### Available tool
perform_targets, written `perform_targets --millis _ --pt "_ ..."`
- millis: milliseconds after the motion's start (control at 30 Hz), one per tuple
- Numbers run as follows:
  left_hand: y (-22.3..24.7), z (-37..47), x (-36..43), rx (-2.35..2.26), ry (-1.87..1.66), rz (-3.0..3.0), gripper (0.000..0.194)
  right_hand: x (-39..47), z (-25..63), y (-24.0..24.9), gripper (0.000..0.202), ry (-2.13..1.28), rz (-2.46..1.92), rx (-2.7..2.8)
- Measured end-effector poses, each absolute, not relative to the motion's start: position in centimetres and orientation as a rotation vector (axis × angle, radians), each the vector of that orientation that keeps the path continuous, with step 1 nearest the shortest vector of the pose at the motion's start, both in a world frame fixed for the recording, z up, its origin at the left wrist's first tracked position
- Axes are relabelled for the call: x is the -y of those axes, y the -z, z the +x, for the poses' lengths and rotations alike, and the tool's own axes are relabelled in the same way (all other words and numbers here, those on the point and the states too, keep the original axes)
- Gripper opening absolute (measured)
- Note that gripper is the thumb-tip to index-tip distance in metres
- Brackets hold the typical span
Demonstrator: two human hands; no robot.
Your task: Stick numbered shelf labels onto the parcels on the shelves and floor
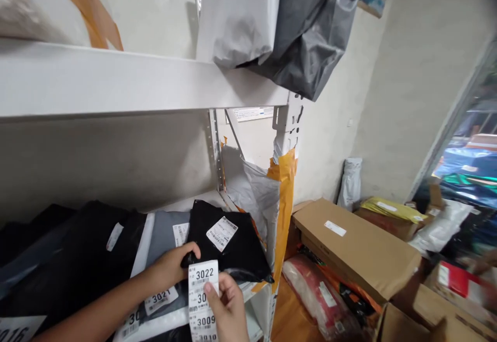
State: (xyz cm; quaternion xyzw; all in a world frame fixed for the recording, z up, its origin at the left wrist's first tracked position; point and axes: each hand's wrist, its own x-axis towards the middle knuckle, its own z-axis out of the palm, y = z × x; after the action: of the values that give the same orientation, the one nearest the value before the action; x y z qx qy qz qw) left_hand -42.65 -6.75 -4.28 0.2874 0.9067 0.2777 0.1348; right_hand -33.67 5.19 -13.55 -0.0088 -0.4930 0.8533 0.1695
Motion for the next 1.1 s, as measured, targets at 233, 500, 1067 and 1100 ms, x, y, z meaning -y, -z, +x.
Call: perform_targets --millis 233,500,1067,1100 --pt "4.9 -42.1 7.4 -2.39 -1.137 0.31 0.037 -2.8 -35.4 16.0 0.04 -2.468 -0.131 1.337" --pt "3.9 -41.4 6.9 -2.619 -0.892 0.529 0.037 -2.5 -35.4 16.7 0.042 -2.442 -0.25 1.365" --pt "4.7 -41.3 7.6 -2.472 -1.008 0.533 0.038 -3.5 -35.2 16.0 0.044 -2.287 -0.233 1.623" --pt "4.7 -41.2 7.6 -2.474 -1.004 0.542 0.038 -3.5 -35.1 15.8 0.044 -2.311 -0.229 1.594"
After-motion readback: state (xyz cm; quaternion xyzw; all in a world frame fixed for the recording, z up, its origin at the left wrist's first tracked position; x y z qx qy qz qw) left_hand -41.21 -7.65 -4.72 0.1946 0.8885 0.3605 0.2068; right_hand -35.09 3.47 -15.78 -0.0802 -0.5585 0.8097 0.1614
